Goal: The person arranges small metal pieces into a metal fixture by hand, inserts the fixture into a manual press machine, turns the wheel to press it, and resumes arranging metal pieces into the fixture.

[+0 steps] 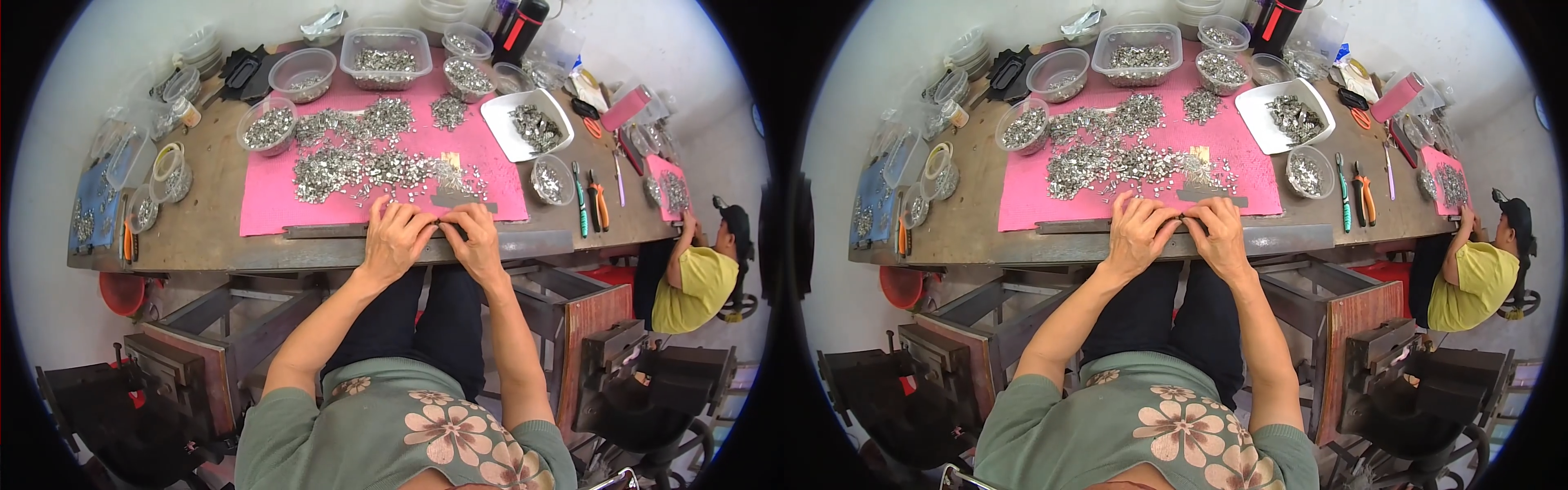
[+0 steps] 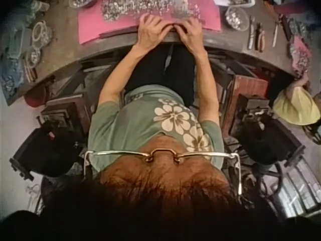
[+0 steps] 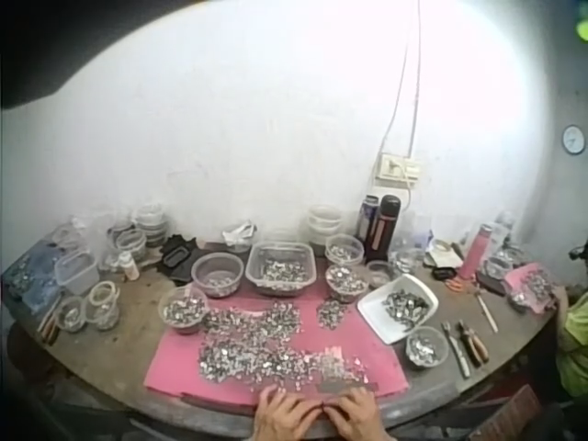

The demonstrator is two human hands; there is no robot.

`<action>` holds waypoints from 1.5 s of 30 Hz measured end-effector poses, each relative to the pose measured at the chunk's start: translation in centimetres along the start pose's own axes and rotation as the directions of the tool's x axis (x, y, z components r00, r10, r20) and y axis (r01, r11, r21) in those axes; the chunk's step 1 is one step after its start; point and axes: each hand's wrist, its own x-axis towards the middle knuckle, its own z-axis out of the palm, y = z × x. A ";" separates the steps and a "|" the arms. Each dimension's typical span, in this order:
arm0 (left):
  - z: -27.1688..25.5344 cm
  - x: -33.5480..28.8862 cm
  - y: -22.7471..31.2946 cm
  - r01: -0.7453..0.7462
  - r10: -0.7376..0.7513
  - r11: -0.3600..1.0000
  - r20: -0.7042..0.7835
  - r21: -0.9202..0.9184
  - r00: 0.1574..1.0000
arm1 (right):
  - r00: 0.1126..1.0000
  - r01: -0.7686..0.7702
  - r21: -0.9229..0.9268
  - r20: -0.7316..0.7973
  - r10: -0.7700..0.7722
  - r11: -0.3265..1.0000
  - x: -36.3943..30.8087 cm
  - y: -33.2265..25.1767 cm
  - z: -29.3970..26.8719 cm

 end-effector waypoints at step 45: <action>-15.9 -3.5 -2.5 0.171 -0.174 0.979 0.020 0.110 0.984 | 0.966 -0.156 0.148 -0.186 0.182 0.977 -0.9 0.7 1.7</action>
